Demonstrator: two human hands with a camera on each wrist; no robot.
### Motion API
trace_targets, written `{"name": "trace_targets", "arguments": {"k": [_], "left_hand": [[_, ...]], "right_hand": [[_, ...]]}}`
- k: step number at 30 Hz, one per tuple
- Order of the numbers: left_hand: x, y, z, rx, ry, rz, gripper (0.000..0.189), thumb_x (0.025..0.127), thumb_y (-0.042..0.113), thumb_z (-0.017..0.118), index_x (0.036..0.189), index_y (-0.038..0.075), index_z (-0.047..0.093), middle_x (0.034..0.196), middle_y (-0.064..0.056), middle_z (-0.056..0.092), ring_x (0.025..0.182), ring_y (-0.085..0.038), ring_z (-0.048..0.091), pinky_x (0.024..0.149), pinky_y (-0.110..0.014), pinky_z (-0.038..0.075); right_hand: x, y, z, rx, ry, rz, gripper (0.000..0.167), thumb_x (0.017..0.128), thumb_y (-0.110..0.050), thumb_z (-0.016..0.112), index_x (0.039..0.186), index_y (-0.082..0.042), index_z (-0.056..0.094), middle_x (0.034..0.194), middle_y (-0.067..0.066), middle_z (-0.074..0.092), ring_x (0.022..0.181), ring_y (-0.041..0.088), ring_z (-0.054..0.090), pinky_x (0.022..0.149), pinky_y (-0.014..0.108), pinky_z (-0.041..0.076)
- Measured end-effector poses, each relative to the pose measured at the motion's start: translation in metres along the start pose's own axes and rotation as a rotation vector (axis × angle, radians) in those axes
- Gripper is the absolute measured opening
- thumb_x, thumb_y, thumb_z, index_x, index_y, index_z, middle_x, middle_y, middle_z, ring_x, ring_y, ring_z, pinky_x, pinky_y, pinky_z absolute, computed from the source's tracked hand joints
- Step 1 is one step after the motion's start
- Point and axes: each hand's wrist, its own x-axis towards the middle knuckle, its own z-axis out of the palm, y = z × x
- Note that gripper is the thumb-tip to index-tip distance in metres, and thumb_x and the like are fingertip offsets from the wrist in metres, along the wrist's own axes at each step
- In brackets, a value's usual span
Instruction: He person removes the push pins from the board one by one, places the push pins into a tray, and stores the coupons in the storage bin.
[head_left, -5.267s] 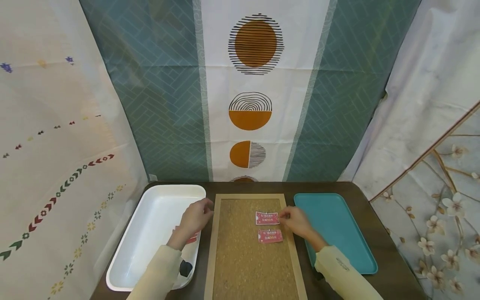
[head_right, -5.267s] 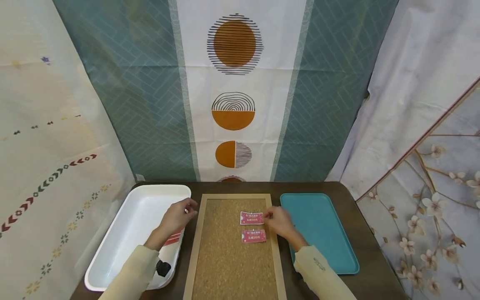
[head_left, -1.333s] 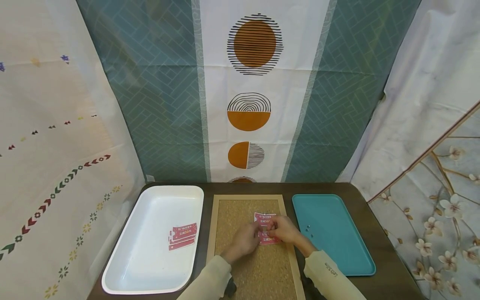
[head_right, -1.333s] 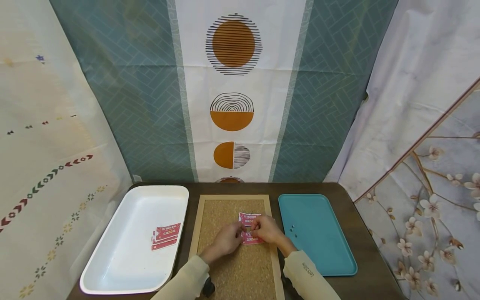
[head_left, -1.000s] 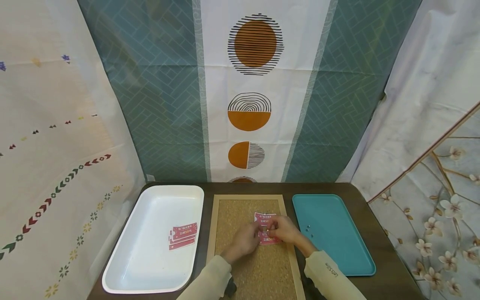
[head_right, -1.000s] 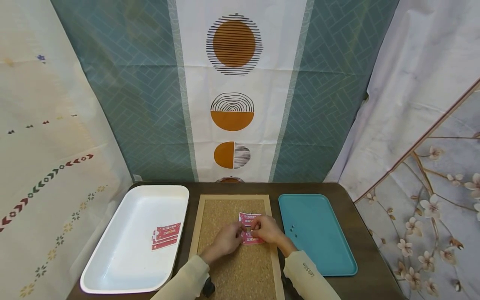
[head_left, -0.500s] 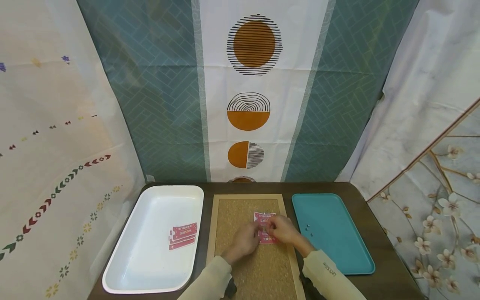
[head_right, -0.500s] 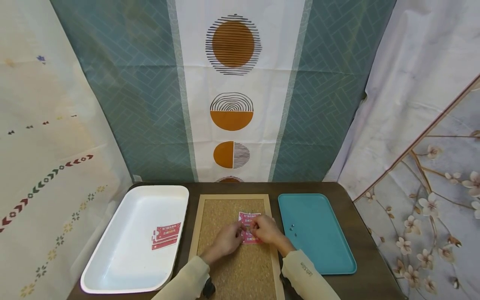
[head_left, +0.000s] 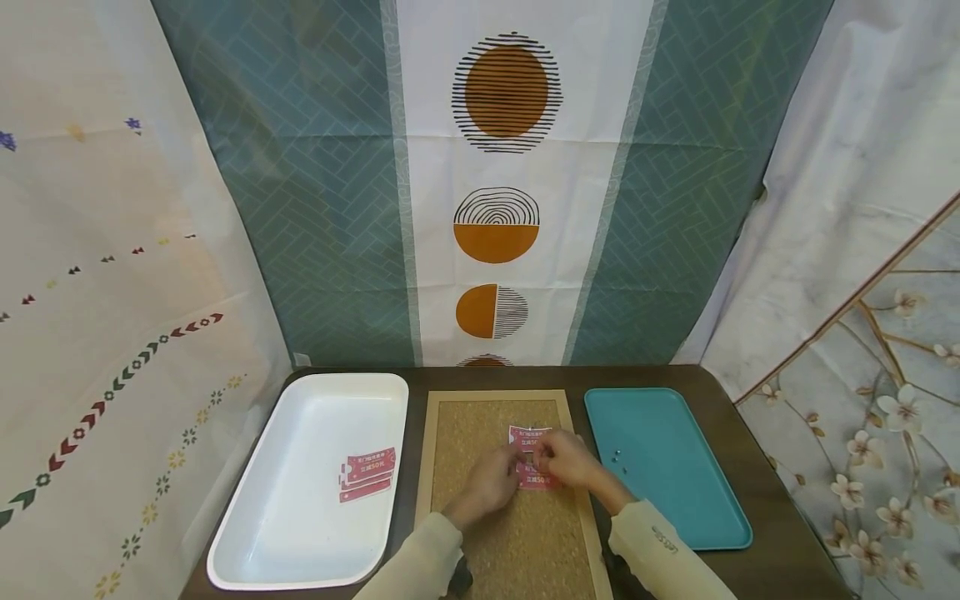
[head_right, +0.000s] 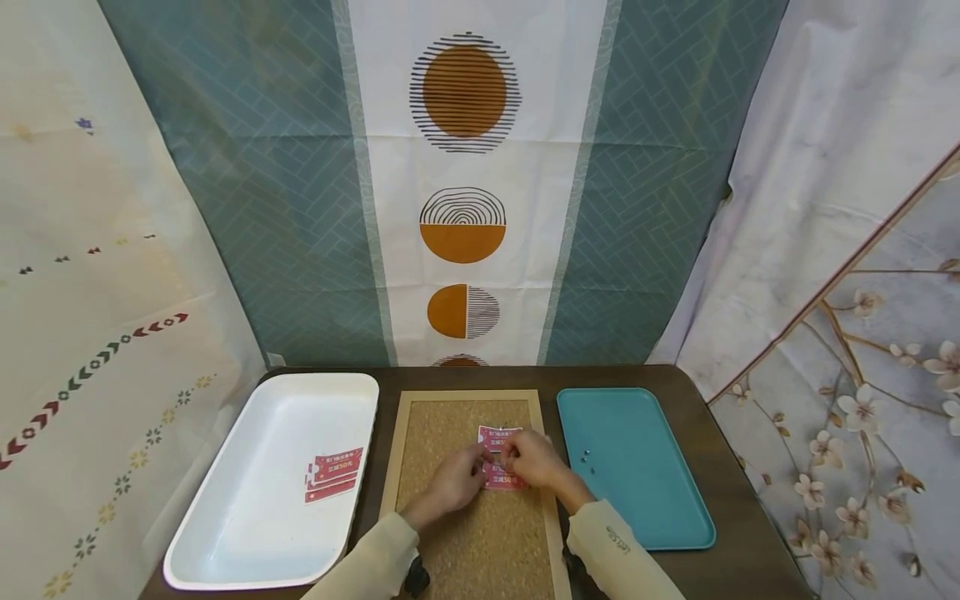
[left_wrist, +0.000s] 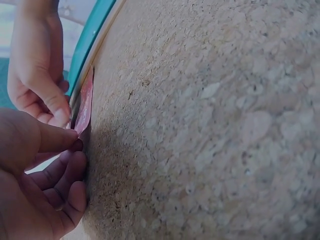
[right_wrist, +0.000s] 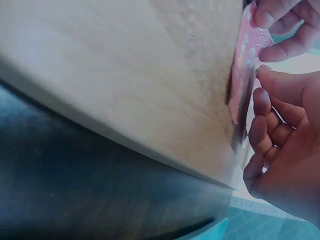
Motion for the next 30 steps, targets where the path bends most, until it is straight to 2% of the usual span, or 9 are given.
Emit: {"name": "trace_targets", "arguments": {"k": [4,11,17,25,30], "left_hand": [[-0.003,0.000,-0.005,0.003,-0.006,0.000,0.020,0.090,0.005,0.063,0.110,0.009,0.066,0.076,0.009,0.054,0.060,-0.004,0.049,0.048,-0.023,0.041],[-0.004,-0.001,-0.017,-0.028,-0.006,0.004,0.021,0.091,0.007,0.064,0.112,0.008,0.065,0.077,0.008,0.055,0.061,-0.007,0.051,0.048,-0.025,0.042],[-0.004,-0.005,-0.025,-0.037,-0.017,0.005,0.024,0.092,0.008,0.063,0.116,0.011,0.063,0.078,0.008,0.056,0.063,-0.006,0.052,0.050,-0.024,0.044],[-0.006,-0.008,-0.040,-0.018,0.002,0.068,0.025,0.092,0.007,0.063,0.117,0.009,0.063,0.085,0.007,0.059,0.068,-0.005,0.054,0.054,-0.023,0.046],[-0.009,-0.007,-0.049,-0.040,-0.017,0.032,0.027,0.092,0.008,0.063,0.119,0.009,0.062,0.086,0.006,0.058,0.069,-0.007,0.054,0.056,-0.024,0.047]], "right_hand": [[-0.001,-0.001,-0.007,0.023,0.007,0.012,0.017,0.086,-0.004,0.068,0.077,-0.018,0.065,0.075,-0.011,0.056,0.070,0.008,0.051,0.066,0.031,0.042],[-0.006,0.001,-0.018,0.172,-0.019,-0.006,0.009,0.089,0.000,0.064,0.085,-0.008,0.062,0.074,0.000,0.060,0.064,0.011,0.054,0.054,0.027,0.046],[-0.009,0.008,-0.022,0.173,-0.001,-0.030,0.006,0.089,-0.002,0.066,0.087,-0.007,0.064,0.077,-0.002,0.061,0.066,0.010,0.054,0.056,0.026,0.046],[-0.016,0.012,-0.030,0.215,-0.013,-0.014,0.007,0.089,0.002,0.065,0.093,-0.003,0.066,0.080,0.001,0.061,0.069,0.016,0.054,0.056,0.027,0.047],[-0.020,0.013,-0.033,0.227,-0.002,-0.018,0.006,0.089,0.003,0.064,0.093,-0.001,0.066,0.081,0.006,0.062,0.070,0.018,0.055,0.056,0.028,0.047]]}}
